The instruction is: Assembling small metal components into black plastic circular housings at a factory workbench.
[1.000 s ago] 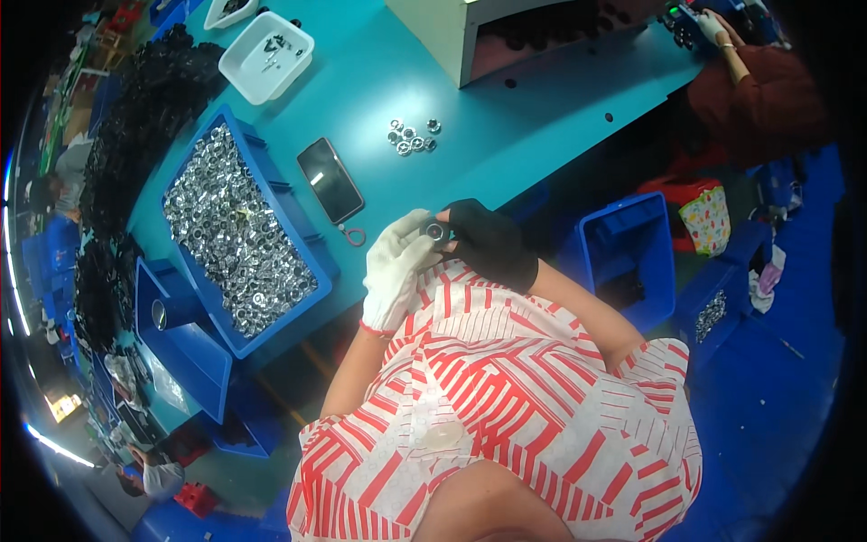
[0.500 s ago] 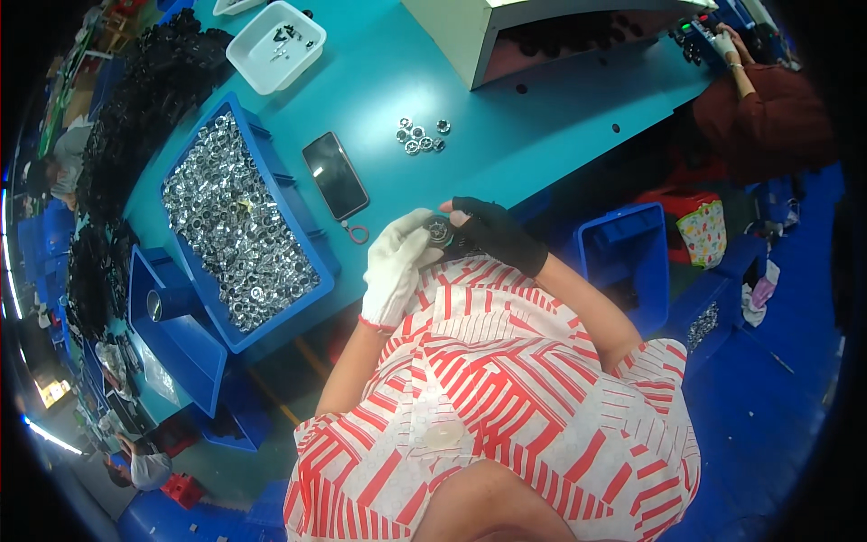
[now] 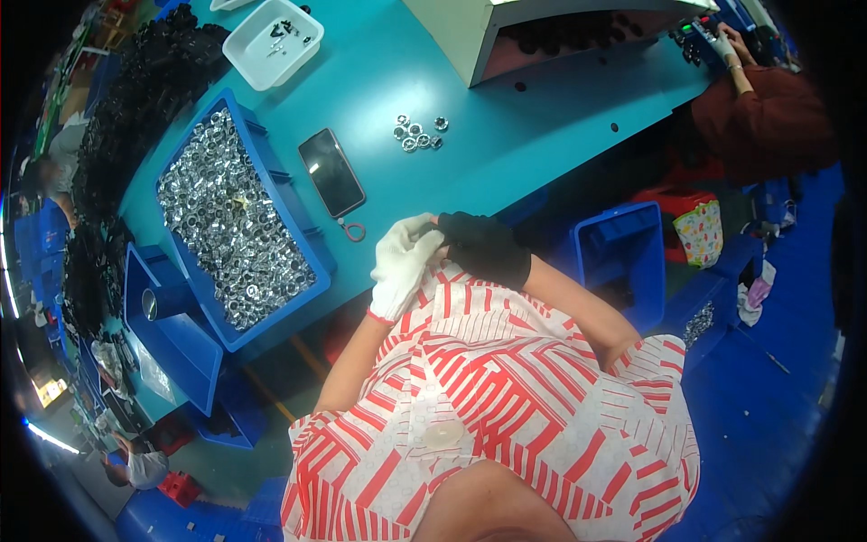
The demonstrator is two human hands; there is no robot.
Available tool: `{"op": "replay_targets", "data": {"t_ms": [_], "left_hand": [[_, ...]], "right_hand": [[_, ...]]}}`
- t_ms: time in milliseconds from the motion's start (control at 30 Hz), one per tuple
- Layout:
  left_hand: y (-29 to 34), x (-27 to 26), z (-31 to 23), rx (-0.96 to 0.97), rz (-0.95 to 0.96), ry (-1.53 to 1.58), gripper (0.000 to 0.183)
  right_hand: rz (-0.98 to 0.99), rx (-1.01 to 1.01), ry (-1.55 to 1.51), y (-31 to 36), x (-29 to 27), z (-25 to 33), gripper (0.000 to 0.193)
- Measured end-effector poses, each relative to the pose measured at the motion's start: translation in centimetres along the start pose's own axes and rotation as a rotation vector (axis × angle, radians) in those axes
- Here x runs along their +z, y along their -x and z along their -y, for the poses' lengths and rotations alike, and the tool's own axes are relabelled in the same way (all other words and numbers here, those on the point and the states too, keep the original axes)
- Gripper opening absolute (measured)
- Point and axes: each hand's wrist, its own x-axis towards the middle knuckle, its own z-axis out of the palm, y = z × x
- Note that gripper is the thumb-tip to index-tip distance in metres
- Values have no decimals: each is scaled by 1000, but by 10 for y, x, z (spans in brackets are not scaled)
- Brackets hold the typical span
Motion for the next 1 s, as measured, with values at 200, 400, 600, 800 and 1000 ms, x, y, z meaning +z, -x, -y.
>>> {"op": "replay_targets", "data": {"t_ms": [200, 400, 600, 800, 1000], "left_hand": [[-7, -11, 3, -61, 94, 47, 31], [-9, -10, 11, -42, 126, 187, 34], [-3, -8, 12, -37, 56, -52, 34], [-7, -12, 21, -40, 22, -20, 33], [-8, -11, 4, -81, 143, -47, 40]], "right_hand": [[-48, 100, -138, -1, 8, 0, 45], [13, 214, -368, -5, -4, 1, 45], [-56, -73, 75, -2, -2, -2, 35], [-74, -86, 140, 3, 8, -8, 35], [29, 58, -235, 2, 4, -9, 40]]}}
